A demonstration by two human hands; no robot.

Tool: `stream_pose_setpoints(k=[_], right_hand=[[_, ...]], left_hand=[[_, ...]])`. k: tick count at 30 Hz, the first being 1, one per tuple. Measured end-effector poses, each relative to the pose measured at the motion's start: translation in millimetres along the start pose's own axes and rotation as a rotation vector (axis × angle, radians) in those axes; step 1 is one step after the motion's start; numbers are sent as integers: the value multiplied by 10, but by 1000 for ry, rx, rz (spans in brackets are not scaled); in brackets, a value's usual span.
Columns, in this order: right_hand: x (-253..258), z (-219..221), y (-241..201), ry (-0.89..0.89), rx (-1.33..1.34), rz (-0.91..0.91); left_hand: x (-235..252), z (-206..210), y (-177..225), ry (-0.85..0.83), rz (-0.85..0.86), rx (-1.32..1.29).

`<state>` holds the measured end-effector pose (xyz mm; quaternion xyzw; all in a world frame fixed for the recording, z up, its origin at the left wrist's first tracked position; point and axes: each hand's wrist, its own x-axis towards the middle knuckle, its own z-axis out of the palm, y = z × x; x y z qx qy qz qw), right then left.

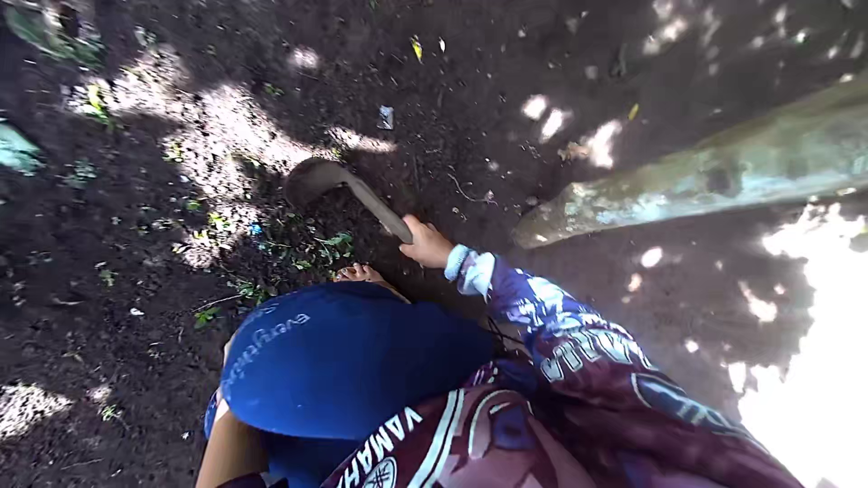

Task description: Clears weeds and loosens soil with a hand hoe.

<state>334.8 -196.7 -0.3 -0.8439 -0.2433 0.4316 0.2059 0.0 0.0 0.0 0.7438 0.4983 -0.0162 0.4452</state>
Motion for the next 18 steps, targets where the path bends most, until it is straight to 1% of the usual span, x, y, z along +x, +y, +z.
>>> stream_pose_setpoints(k=[1, 2, 3, 5, 6, 7, 8, 9, 10, 11, 12, 13, 14, 16, 18], right_hand=[[6, 44, 75, 14, 166, 57], [-12, 47, 103, 38, 322, 112], [-18, -4, 83, 56, 460, 161], [209, -84, 122, 152, 738, 159], [338, -96, 119, 202, 845, 159], [448, -53, 126, 247, 908, 172], [512, 66, 163, 263, 916, 196], [520, 255, 237, 245, 867, 229], [517, 453, 359, 189, 759, 250], [470, 625, 466, 102, 648, 273], [402, 761, 536, 35, 566, 297], [341, 828, 578, 1, 521, 312], [305, 821, 599, -1, 508, 307], [312, 650, 543, 48, 577, 261], [424, 459, 367, 174, 722, 213]], left_hand=[[218, 46, -278, -1, -15, 155], [384, 34, -407, -94, -94, 249], [518, 41, -538, -166, -162, 290], [707, 111, -845, -187, -242, 291], [787, 157, -1020, -186, -245, 290], [860, 223, -1224, -179, -230, 294], [881, 281, -1345, -167, -215, 286], [861, 301, -1329, -170, -210, 274], [808, 237, -1126, -238, -241, 277], [748, 119, -817, -343, -289, 283], [705, 100, -648, -326, -292, 295], [689, 120, -608, -287, -283, 299], [686, 146, -617, -253, -272, 297], [705, 157, -656, -234, -269, 285], [716, 137, -679, -244, -283, 269]])
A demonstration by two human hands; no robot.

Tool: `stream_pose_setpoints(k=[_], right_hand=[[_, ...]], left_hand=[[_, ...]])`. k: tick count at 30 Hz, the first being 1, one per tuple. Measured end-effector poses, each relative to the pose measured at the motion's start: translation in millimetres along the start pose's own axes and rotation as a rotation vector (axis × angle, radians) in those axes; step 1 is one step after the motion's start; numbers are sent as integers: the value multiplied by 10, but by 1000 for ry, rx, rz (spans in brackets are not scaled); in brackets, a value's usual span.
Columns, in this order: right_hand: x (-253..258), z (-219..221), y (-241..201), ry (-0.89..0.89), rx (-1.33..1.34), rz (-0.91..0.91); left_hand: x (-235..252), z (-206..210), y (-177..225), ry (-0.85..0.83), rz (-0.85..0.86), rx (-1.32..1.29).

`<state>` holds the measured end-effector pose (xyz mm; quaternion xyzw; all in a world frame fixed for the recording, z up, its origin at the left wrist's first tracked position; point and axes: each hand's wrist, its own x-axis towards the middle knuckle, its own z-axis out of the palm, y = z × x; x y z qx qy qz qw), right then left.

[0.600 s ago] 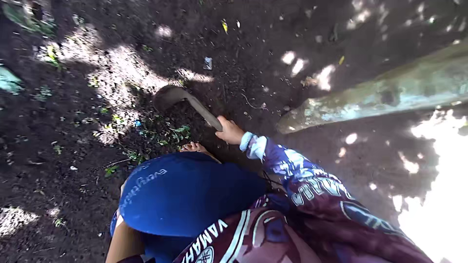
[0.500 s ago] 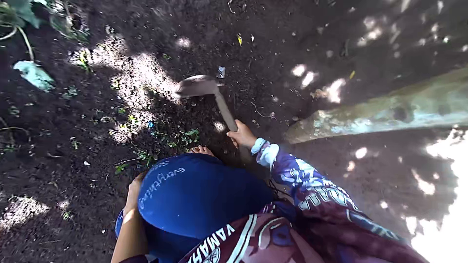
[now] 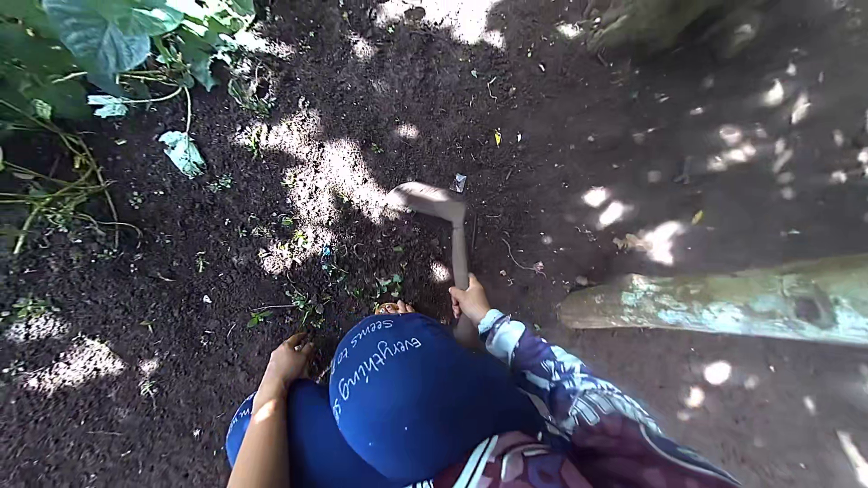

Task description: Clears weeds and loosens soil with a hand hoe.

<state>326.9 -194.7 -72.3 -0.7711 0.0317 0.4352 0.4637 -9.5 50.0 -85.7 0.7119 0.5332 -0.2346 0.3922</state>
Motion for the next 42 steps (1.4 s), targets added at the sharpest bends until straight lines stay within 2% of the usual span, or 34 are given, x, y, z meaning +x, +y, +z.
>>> stream_pose_setpoints(k=[3, 7, 9, 13, 16, 20, 23, 27, 30, 32, 36, 38, 42], right_hand=[[210, 162, -329, 117, 137, -45], [160, 266, -94, -28, -173, 63], [64, 247, -130, -71, -252, 55], [195, 287, -847, 27, -221, -125], [431, 491, -1315, 139, -111, -159], [544, 560, -1075, 122, -360, -76], [481, 473, -1201, 98, -255, -105], [578, 570, -1409, 165, -38, -142], [542, 558, -1101, 72, -176, -54], [485, 467, -1070, 31, -178, -64], [582, 409, -1585, 145, 28, -190], [723, 467, -1735, 219, 64, -188], [613, 329, -1288, 92, -305, -101]], left_hand=[[111, 45, -119, -13, -14, 0], [203, 65, -145, -39, -32, -7], [176, 48, -113, -24, -32, -43], [164, 31, -82, -8, -10, -69], [192, 28, -67, -52, -25, -68], [185, 37, -82, -34, -39, -90], [165, 28, -124, 10, -37, -131], [148, 28, -185, 15, -46, -174], [153, 51, -224, 3, -60, -184], [156, 42, -249, 16, -62, -194], [141, 25, -285, 25, -62, -216], [141, 21, -283, 19, -62, -217], [129, 17, -278, 18, -57, -226]])
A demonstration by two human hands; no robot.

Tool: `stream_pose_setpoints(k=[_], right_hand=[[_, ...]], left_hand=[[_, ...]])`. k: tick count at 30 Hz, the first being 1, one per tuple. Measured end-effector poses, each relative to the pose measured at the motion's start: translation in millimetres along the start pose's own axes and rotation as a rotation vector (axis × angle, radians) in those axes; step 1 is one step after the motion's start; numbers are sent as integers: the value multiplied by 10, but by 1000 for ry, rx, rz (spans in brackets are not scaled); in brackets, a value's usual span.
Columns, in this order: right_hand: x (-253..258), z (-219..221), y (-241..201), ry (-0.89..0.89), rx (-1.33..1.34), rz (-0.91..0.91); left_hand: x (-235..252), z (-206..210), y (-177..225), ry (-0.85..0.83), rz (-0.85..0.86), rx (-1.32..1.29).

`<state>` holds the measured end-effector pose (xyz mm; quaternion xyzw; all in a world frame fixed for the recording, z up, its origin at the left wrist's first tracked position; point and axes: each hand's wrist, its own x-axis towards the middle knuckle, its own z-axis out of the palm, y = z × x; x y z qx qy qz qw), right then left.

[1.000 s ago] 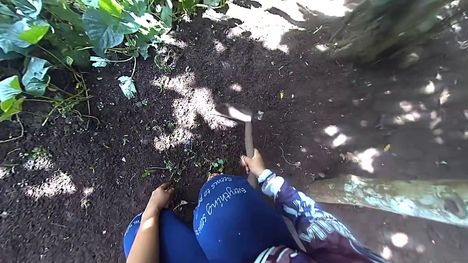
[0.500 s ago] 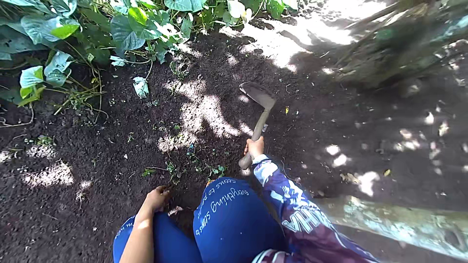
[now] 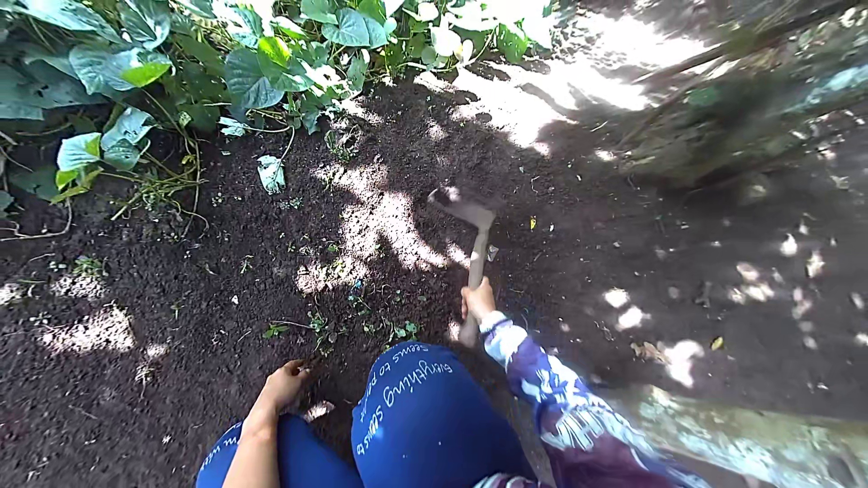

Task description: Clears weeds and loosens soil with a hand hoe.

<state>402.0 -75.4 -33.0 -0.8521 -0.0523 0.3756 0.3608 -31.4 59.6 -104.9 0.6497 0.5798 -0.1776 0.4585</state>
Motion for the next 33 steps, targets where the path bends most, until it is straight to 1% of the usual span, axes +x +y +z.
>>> stream_pose_setpoints(k=[1, 2, 4, 6, 7, 8, 10, 11, 13, 15, 16, 18, 20, 21, 22, 24, 27, 28, 29, 30, 32, 33], right_hand=[[-61, -39, 68, -21, -42, -9], [-96, -76, 63, -22, -8, -23], [-105, -64, -122, 38, 201, -49], [-13, 35, -307, 157, 351, -47], [48, 74, -305, 188, 343, -32], [82, 79, -224, 177, 276, -15], [82, -25, -94, 130, 166, 0], [80, -115, -116, 125, 166, -12], [82, -194, -264, 156, 268, -41], [105, -88, -425, 195, 383, -39], [120, 8, -412, 178, 394, -25], [50, 173, -156, 52, 281, 7], [-86, 228, 50, -71, 155, 22], [-118, 229, 57, -98, 148, 26], [-113, 227, 3, -103, 178, 13], [-21, 285, -265, -76, 292, -44], [195, 550, -747, 47, 440, -86], [238, 655, -777, 55, 431, -74], [250, 741, -689, 16, 379, -60], [236, 798, -509, -52, 304, -46], [119, 811, -185, -170, 159, -7], [58, 790, -121, -212, 127, 5]], left_hand=[[-9, 5, -3, 0, 2, -5], [-17, 14, -9, 1, 1, -11], [-33, 9, -32, 8, -1, -22], [-33, 0, -49, 1, -3, -16], [-39, 10, -53, -2, -4, -17], [-51, 15, -61, -3, -8, -18], [-58, -5, -51, 7, -8, -27], [-61, -7, -41, 7, -10, -35], [-61, -7, -61, 2, -17, -41], [-37, -1, -73, 9, -13, -53], [-26, 0, -63, 7, -16, -49], [-16, -1, -39, -1, -19, -32], [-9, -11, 1, 3, -11, -28], [-9, -12, 16, -1, -10, -31], [-13, -2, 21, -6, -12, -33], [-24, 5, 23, -10, -19, -39], [-43, 3, 24, -5, -20, -46], [-47, 6, 6, -7, -22, -45], [-49, 8, -25, -9, -24, -43], [-46, 3, -54, -13, -29, -43], [-47, -21, -70, -3, -43, -66], [-58, -35, -72, 6, -50, -81]])
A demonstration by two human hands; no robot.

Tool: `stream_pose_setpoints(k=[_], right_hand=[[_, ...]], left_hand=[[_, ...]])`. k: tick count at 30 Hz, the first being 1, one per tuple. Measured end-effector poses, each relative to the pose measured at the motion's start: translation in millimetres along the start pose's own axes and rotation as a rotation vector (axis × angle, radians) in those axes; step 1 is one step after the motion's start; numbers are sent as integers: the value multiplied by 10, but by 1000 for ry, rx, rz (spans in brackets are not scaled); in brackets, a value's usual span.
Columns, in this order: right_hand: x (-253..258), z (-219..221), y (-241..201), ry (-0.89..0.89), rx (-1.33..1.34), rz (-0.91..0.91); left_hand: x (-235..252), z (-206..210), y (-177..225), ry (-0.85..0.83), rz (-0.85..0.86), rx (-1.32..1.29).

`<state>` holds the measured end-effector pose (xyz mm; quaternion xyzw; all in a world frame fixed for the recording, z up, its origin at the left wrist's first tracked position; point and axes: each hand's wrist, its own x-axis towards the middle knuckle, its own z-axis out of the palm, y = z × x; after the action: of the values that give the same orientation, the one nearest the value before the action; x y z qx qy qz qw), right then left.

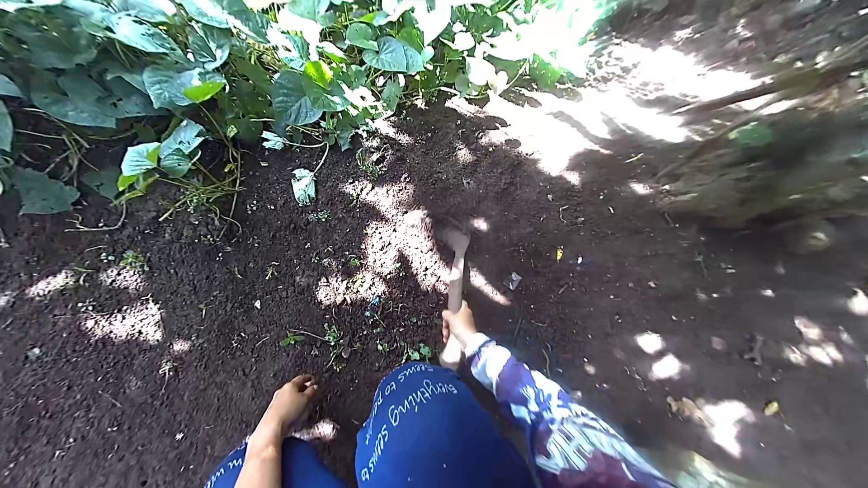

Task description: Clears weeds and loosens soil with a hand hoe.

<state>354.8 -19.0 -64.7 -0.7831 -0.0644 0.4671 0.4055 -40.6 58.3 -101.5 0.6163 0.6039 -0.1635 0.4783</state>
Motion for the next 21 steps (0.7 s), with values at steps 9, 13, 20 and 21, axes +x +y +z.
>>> stream_pose_setpoints(k=[9, 13, 20, 21], right_hand=[[590, 311, -2103, 131, 269, -297], [896, 550, -2619, 266, 106, -233], [900, 600, -2095, 115, -87, -238], [1003, 582, -2192, 129, -37, -258]], left_hand=[[-169, 59, 76, 23, -4, -89], [-214, 46, -49, 65, -26, -121], [-208, 30, -16, 70, -41, -140], [-204, 50, 15, 65, -35, -149]])
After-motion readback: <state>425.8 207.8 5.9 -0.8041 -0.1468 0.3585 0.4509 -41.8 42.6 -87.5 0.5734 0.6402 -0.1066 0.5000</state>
